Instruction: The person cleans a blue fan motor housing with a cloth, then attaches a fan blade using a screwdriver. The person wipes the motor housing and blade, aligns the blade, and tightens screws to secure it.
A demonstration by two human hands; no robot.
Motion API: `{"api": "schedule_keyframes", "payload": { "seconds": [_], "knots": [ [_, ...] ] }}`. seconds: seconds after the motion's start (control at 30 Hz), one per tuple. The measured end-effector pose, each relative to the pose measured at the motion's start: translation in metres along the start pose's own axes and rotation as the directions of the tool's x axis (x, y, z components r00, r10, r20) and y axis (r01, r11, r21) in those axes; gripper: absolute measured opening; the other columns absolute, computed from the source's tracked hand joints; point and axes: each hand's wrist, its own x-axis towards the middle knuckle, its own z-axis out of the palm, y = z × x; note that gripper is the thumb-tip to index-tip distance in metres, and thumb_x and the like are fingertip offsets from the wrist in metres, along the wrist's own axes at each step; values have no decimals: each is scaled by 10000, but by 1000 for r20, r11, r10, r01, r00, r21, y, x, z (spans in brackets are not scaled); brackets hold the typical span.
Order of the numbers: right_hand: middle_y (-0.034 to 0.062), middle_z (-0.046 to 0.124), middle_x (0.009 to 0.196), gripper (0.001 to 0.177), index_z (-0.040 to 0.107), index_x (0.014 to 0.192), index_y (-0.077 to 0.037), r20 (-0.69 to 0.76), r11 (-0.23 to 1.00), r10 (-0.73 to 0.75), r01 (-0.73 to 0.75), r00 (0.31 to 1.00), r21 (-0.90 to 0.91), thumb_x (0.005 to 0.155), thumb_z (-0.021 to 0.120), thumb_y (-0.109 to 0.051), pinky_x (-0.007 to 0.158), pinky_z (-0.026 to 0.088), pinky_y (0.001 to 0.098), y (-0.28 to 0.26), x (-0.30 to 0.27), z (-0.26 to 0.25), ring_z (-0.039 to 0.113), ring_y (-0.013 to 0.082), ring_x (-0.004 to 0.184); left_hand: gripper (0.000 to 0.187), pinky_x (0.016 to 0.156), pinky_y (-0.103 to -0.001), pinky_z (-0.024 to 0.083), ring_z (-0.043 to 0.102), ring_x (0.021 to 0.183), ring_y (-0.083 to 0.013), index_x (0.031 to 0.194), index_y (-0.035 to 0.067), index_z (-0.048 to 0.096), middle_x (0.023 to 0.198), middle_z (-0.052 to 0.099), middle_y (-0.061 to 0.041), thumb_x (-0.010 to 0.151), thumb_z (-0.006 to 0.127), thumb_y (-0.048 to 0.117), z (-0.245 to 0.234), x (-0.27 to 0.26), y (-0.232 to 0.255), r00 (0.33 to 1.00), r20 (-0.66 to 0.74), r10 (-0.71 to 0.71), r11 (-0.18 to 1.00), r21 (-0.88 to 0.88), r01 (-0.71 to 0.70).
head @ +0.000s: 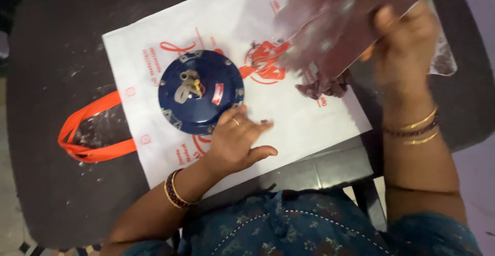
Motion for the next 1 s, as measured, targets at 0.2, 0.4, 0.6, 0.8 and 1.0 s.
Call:
{"api": "schedule_keyframes", "payload": {
  "seconds": [0.2,0.4,0.6,0.8,1.0],
  "knots": [
    [97,705,1063,294,622,1228,-8,367,950,116,-211,923,231,1022,705,-201,717,534,309,5,-48,59,654,139,824,846,1082,-359,447,504,1309,-155,1540,111,225,1409,494,-34,941,804,258,-20,5,13,859,49,-509,314,-919,238],
    [43,646,1200,288,575,1298,-92,641,968,53,117,766,-221,1087,612,-284,1003,530,332,29,-42,67,606,164,1136,677,895,-363,548,622,1086,-213,1592,72,372,1399,597,-149,985,672,28,-31,-21,3,725,306,-617,-120,-947,297],
    [167,681,1129,390,754,1127,-81,599,192,168,570,783,-799,827,784,-329,917,504,469,16,-11,9,610,388,1056,607,1081,-352,527,597,1314,-216,1554,43,360,1482,542,-112,986,574,16,-64,-43,-12,686,125,-716,-44,-990,134],
    [137,679,1060,240,750,1136,-80,517,285,264,446,814,-848,901,748,-132,830,551,433,20,-15,39,684,347,942,455,1002,-361,529,613,1240,-209,1540,43,410,1452,564,-117,1150,456,273,-57,-53,-24,688,76,-722,-99,-995,7],
    [130,658,1181,138,647,1166,-12,478,465,-303,566,825,-681,1116,765,-64,784,541,299,-29,-41,104,631,232,900,512,1024,-397,521,621,1219,-233,1480,3,438,1379,601,-137,1149,367,387,-38,-59,-34,634,152,-759,-163,-986,41]
  ]
}}
